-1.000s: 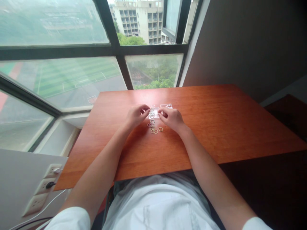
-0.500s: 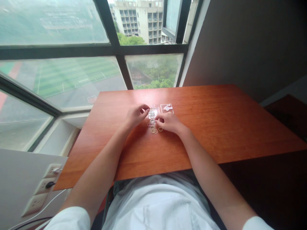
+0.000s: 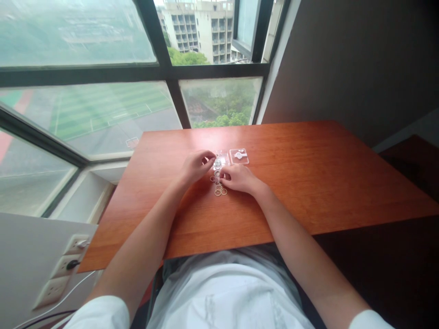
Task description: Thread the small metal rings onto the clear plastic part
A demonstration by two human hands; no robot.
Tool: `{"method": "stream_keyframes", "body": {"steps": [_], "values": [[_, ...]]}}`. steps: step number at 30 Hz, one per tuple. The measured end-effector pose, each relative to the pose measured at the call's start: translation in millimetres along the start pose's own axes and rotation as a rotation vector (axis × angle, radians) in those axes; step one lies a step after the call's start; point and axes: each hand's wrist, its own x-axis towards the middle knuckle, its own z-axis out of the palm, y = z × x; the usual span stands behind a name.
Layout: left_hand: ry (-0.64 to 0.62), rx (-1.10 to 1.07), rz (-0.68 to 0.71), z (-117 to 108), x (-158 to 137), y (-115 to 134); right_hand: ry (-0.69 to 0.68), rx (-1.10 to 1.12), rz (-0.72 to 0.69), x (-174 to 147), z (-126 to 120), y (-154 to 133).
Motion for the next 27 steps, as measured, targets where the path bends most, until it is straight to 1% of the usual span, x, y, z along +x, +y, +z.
{"method": "stream_keyframes", "body": {"steps": [3,5,10,13,18,27], "values": [[0.001,-0.004,0.004,-0.2,-0.4,0.2,0.008,0.036,-0.006,-0.1,-1.1,2.2],[0.003,-0.001,0.005,-0.1,-0.4,0.4,0.050,0.061,0.002,0.3,-2.2,4.0],[-0.004,-0.019,0.004,0.1,0.4,1.8,0.262,0.082,0.076,2.8,-5.1,6.7],[-0.015,-0.029,0.009,0.2,0.3,3.2,0.341,0.100,0.100,3.6,-6.1,6.7],[-0.026,-0.056,0.027,2.4,-0.5,4.8,0.364,0.094,0.104,3.6,-6.0,6.1],[-0.111,-0.180,0.089,7.4,-2.2,15.7,0.375,0.082,0.098,3.6,-4.6,7.6]]}}
